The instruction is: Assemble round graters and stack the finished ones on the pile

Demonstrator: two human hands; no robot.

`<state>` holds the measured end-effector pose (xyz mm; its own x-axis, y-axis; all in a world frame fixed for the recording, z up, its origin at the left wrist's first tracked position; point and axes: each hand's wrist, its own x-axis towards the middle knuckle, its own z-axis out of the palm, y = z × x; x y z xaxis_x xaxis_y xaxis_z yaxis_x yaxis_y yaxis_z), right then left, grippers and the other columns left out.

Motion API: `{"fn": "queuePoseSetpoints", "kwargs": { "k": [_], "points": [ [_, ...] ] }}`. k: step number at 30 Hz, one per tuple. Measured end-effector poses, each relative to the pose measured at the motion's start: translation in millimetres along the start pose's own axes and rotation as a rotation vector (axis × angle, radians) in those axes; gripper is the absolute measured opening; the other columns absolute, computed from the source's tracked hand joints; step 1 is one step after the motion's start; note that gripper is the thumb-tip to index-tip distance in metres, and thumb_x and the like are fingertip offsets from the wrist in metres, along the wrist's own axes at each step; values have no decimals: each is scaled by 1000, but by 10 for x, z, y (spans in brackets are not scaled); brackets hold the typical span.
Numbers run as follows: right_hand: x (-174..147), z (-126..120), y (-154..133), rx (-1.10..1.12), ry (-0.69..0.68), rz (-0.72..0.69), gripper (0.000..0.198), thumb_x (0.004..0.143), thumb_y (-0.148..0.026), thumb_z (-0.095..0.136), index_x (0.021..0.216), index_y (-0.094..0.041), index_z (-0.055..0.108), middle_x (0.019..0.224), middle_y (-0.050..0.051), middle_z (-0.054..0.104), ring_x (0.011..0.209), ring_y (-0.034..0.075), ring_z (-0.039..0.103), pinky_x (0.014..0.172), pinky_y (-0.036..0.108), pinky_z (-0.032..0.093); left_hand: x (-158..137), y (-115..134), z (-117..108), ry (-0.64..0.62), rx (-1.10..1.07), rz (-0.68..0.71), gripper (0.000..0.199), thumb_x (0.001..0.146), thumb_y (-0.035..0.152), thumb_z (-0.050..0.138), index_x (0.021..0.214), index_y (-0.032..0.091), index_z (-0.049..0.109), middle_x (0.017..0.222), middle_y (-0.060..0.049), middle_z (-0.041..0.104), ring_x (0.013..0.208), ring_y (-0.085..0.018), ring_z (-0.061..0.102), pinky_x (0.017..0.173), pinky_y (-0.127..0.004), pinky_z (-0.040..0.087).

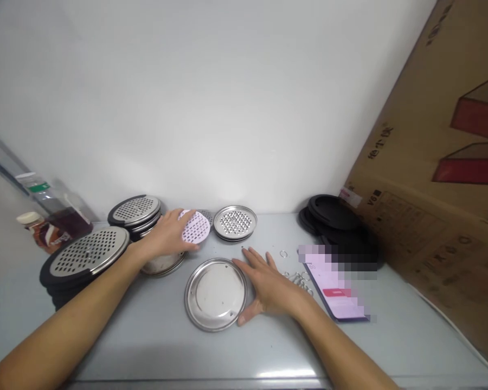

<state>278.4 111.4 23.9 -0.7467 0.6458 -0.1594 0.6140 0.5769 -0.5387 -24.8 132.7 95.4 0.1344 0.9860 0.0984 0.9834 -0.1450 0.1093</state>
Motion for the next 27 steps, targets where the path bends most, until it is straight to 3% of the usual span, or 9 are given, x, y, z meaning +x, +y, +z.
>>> {"fn": "queuePoseSetpoints", "kwargs": {
  "k": [4, 7, 12, 17, 27],
  "points": [
    [5, -3, -1, -8, -1, -5, 123, 56, -69, 77, 154, -24, 19, 161, 18, 4, 147, 40, -4, 114, 61, -7, -449, 154, 28, -140, -164, 289, 101, 60, 62, 79, 146, 31, 36, 152, -12, 33, 140, -39, 27, 112, -52, 29],
    [-3, -11, -14, -13, -2, -3, 123, 56, -70, 76, 154, -24, 18, 161, 18, 4, 147, 38, -4, 114, 60, -6, -647, 223, 204, -215, -270, 377, 103, 57, 52, 85, 146, 34, 36, 154, -10, 29, 142, -38, 24, 112, -52, 29],
    [-14, -29, -58, 2, -7, 20, 122, 55, -69, 78, 154, -27, 19, 161, 17, 3, 147, 37, -5, 115, 59, -6, -745, 249, 403, -211, -319, 419, 105, 52, 50, 89, 144, 33, 41, 152, -11, 31, 142, -40, 22, 112, -57, 27],
    [-8, -32, -78, -13, -19, 36, 122, 55, -69, 78, 154, -27, 21, 161, 17, 2, 147, 37, -6, 115, 59, -5, -782, 255, 422, -283, -358, 400, 104, 55, 57, 85, 145, 31, 40, 155, -13, 29, 144, -41, 18, 113, -59, 25],
    [-11, -29, -73, -19, -31, 41, 121, 57, -72, 75, 154, -26, 19, 161, 17, -1, 147, 37, -8, 115, 58, -6, -825, 192, 467, -366, -424, 402, 97, 62, 59, 81, 146, 37, 38, 162, -6, 15, 148, -38, 6, 114, -58, 22]
  ]
}}
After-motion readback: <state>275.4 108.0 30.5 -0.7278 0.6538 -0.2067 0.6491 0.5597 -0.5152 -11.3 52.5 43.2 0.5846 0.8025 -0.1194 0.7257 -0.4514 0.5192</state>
